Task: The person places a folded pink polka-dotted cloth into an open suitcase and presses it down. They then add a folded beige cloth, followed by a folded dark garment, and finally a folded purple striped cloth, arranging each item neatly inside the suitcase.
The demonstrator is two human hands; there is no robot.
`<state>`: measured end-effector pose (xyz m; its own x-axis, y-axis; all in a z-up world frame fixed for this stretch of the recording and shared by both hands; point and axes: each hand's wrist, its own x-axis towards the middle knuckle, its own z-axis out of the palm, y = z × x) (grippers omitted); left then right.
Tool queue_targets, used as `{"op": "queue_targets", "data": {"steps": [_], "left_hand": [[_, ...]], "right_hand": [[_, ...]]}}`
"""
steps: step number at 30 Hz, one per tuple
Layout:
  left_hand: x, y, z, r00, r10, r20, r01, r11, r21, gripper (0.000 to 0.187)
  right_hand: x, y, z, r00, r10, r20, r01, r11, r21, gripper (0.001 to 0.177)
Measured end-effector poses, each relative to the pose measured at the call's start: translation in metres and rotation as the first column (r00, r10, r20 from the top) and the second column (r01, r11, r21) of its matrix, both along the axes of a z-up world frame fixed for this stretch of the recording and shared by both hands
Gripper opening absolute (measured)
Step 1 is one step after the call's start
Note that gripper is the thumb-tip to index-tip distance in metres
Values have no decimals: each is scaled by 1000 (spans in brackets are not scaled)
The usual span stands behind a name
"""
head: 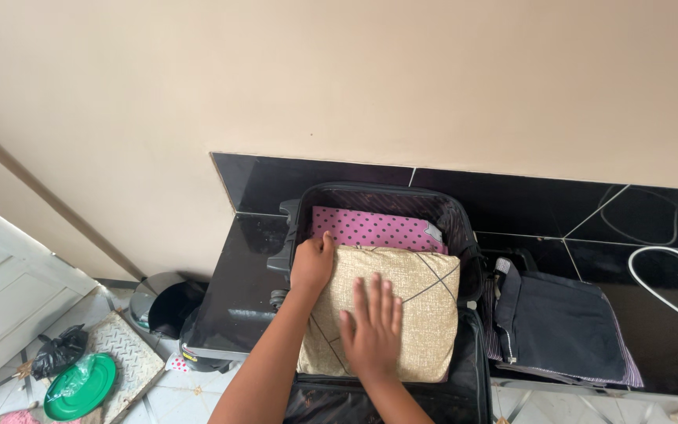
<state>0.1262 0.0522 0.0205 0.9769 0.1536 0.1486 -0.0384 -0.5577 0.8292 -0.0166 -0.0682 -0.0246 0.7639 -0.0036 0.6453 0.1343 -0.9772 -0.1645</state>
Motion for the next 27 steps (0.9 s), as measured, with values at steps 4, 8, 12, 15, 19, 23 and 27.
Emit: {"op": "queue_targets", "data": {"steps": [4, 8, 12, 15, 19, 23, 27], "left_hand": [[-8, -1, 14, 996, 11, -83, -14, 999, -36, 54], [-11, -1, 21, 995, 3, -98, -8, 999, -45, 54], [-12, -1, 20, 996, 18, -91, -21, 999, -25, 54], [-13, 0, 21, 995, 8, -97, -12, 999, -45, 55], [-14, 0, 20, 993, 10, -116, -15, 999, -44, 57], [-13, 0, 19, 999, 17, -41, -20, 997, -78, 54], [-16, -1, 16, 999, 34, 3, -34, 995, -94, 54]], "right_hand": [[-26, -37, -21, 996, -81, -35, 82, 995, 50, 70], [-57, -73, -37, 980, -183, -74, 186, 982, 23, 79], [-68, -83, -41, 955, -188, -230, 267, 884, 384, 93], [-69, -70, -25, 985, -140, -104, 166, 934, 317, 85], [-56, -34, 5, 985, 165, -50, -158, 979, 130, 61], [-31, -8, 17, 887, 377, -266, -415, 904, -102, 61], [-7, -32, 22, 941, 247, -233, -305, 915, -265, 66]]}}
